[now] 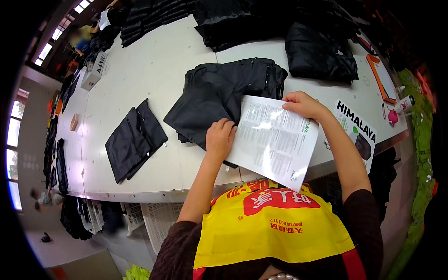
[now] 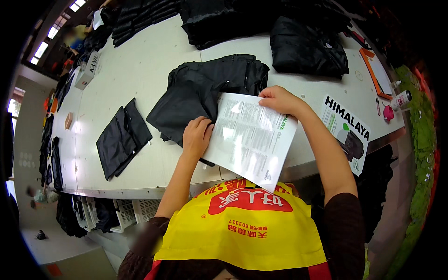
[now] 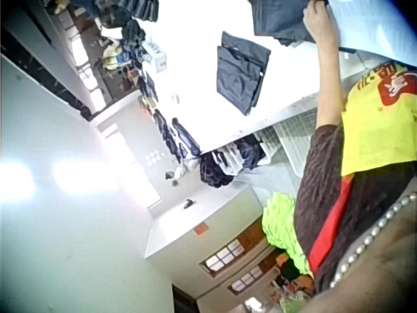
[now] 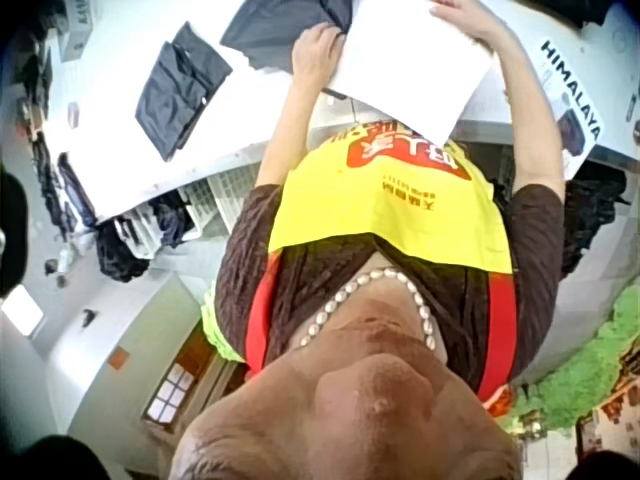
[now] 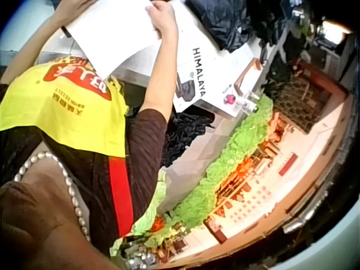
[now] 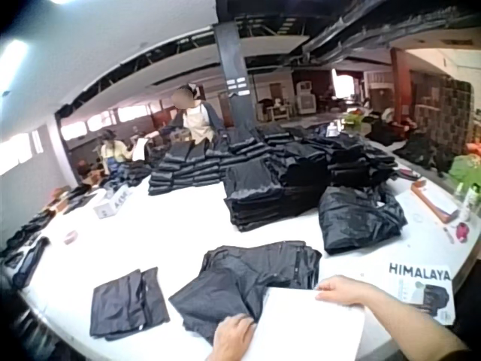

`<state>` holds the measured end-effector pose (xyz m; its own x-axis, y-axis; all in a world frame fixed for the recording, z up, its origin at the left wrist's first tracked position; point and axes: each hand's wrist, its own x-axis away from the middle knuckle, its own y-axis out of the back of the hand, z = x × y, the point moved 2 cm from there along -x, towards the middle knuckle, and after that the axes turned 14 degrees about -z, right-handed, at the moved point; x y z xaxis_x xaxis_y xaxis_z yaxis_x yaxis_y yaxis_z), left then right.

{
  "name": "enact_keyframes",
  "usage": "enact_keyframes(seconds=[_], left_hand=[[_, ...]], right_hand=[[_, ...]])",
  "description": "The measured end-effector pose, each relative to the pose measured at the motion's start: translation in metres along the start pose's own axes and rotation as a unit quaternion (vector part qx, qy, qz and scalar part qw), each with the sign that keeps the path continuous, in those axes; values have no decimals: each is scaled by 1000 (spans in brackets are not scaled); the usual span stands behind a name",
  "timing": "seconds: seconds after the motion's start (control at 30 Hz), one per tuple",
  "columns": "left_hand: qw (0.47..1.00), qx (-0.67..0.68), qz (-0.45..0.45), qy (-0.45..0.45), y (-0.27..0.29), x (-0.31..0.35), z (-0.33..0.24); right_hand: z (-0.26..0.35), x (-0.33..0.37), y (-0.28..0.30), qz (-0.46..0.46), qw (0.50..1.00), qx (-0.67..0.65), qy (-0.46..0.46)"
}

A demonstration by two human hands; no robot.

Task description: The person marks tags on folded black garments with a pen, then inserts paper inserts into each garment and stacks them on a table. The person handles the garments one at a time, placing each completed unit into a growing pile.

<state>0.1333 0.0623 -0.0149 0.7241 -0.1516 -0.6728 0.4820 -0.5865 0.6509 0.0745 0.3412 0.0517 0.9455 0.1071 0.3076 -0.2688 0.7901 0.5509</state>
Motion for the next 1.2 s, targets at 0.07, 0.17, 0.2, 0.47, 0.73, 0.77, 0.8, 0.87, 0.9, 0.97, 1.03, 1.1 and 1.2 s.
enact_keyframes(seconds=[0.07,0.17,0.2,0.47,0.73,0.77,0.8,0.87,0.9,0.97,1.03,1.1,1.2], left_hand=[[998,-22,-7,54,3,4,1],[995,-24,1,99,2,0,-2],[993,-44,29,109,-4,-1,0],[988,-115,90,57,-27,6,33],[997,28,-30,66,6,-24,-14],[996,38,-24,76,4,-20,-10],[995,48,-19,85,1,-16,-5],[988,83,-65,109,-4,-7,6],[984,101,-89,121,-5,-4,11],[976,125,-99,147,-5,-2,16],[970,145,-113,156,-3,-6,16],[966,155,-133,156,-3,-11,11],[970,159,-112,148,-5,-12,5]], right_hand=[[-2,-3,1,-27,999,-6,-21],[-6,0,-2,-26,997,-55,-50],[-9,-2,-10,-33,997,-57,-36],[11,-9,-16,-74,996,40,-9],[37,-68,-46,-111,980,46,157],[37,-71,-49,-93,987,16,133],[38,-72,-52,-75,991,-14,109],[30,-81,-53,-28,992,-107,58],[22,-79,-48,14,970,-243,-16],[13,-56,-40,100,881,-456,-79],[-4,-28,-53,119,806,-575,-77],[4,13,-76,24,873,-481,-75],[5,30,-101,-69,970,-229,-37]])
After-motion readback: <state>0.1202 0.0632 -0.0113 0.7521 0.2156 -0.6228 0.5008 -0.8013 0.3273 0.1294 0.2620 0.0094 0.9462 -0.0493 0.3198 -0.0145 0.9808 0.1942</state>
